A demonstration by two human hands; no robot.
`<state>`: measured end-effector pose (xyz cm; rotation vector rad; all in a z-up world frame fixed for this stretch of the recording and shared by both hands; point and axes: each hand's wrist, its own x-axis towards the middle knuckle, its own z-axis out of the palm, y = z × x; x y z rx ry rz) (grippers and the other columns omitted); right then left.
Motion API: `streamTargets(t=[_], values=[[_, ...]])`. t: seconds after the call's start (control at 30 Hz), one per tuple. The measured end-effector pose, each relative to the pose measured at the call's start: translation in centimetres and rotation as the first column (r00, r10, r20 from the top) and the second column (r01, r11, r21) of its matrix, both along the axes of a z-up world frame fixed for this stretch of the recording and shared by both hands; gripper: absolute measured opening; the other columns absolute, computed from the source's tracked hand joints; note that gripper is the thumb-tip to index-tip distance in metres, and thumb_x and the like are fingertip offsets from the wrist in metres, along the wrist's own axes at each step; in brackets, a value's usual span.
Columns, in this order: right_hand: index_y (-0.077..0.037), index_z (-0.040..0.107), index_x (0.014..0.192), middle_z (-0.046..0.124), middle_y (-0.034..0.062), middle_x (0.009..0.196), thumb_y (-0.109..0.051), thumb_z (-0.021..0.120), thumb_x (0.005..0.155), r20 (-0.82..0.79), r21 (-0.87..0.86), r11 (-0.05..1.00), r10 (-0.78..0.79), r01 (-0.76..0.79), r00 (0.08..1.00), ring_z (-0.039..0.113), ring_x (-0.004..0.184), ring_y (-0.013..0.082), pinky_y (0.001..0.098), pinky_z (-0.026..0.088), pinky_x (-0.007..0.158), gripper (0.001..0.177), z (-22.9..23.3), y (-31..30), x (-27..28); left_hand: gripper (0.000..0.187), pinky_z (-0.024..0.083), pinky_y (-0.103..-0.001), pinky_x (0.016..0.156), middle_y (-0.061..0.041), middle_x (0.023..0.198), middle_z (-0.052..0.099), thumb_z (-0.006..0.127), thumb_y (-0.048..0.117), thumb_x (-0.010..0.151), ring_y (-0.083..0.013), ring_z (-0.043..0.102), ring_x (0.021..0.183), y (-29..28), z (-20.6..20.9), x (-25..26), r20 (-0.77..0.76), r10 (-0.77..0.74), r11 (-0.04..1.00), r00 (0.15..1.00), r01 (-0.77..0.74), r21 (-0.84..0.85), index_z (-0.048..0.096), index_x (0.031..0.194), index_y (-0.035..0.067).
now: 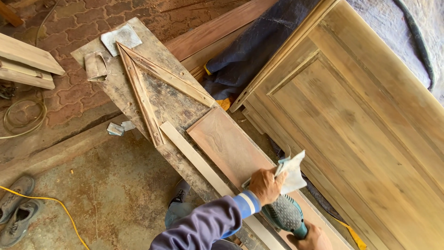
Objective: The recorder is sanding a wooden plank using a power orbital sander and manual sandpaper at a workbench.
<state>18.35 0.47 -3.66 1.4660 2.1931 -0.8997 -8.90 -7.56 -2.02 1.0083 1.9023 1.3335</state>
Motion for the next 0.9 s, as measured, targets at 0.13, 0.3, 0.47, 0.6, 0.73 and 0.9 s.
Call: streamTargets(t=[0.13,0.3,0.47,0.6,0.73,0.9], values=[[-0.022,0.079,0.116,0.086,0.0050,0.095,-0.029,0.093,0.064,0.067,-0.052,0.997,0.056,-0.053,0.996,0.084,0.088,0.0208,0.0354,0.062,0.097,0.054,-0.9,0.7,4.4,0.042,0.053,-0.036,0.044,-0.008,0.061,0.061,0.039,0.041,0.113,-0.0192,0.059,0.046,-1.5,1.7,3.1,0.045,-0.105,0.991,0.993,0.108,-0.073,0.067,0.108,0.010],[-0.026,0.077,0.122,0.086,0.0039,0.098,-0.031,0.095,0.065,0.131,-0.037,0.998,0.061,-0.056,0.989,0.084,0.094,0.0194,0.0353,0.060,0.100,0.060,-0.1,-0.3,6.2,0.033,0.058,-0.043,0.059,-0.014,0.072,0.070,0.048,0.031,0.108,-0.0282,0.069,0.060,-3.2,3.4,5.5,0.058,-0.090,0.991,0.994,0.083,0.104,0.069,0.119,0.007],[-0.028,0.075,0.124,0.085,0.0048,0.098,-0.032,0.096,0.064,0.135,0.004,0.999,0.038,-0.038,0.990,0.081,0.098,0.0204,0.0366,0.059,0.101,0.064,-0.4,-1.9,5.9,0.033,0.058,-0.040,0.058,-0.014,0.070,0.070,0.049,0.031,0.107,-0.0265,0.069,0.058,-3.5,3.2,5.3,0.131,-0.115,0.993,0.985,0.109,0.047,0.069,0.116,0.006],[-0.029,0.075,0.126,0.085,0.0053,0.098,-0.033,0.096,0.064,0.127,0.018,1.000,0.022,-0.025,0.992,0.080,0.100,0.0209,0.0372,0.058,0.101,0.065,0.3,-3.8,3.4,0.036,0.056,-0.037,0.049,-0.010,0.066,0.067,0.046,0.034,0.109,-0.0211,0.063,0.050,-2.6,1.1,3.6,0.135,-0.121,0.993,0.983,0.119,0.020,0.070,0.108,0.007],[-0.028,0.075,0.120,0.085,0.0045,0.100,-0.036,0.089,0.070,0.228,-0.021,1.000,0.001,0.004,0.974,0.082,0.097,0.0218,0.0370,0.060,0.100,0.052,4.5,-5.5,-3.9,0.049,0.050,-0.036,0.042,-0.007,0.060,0.061,0.045,0.043,0.112,-0.0178,0.056,0.046,-2.3,-0.1,-0.1,0.090,-0.134,0.975,0.987,0.147,-0.169,0.069,0.088,0.007],[-0.024,0.077,0.116,0.084,0.0082,0.098,-0.040,0.085,0.075,0.265,0.036,0.998,0.032,-0.043,0.964,0.081,0.091,0.0241,0.0403,0.062,0.092,0.045,8.4,-6.6,-13.0,0.045,0.050,-0.034,0.042,-0.006,0.058,0.062,0.048,0.044,0.107,-0.0148,0.059,0.047,-2.7,-0.1,-6.5,0.059,-0.012,1.000,0.998,0.011,0.001,0.069,0.089,0.009]])
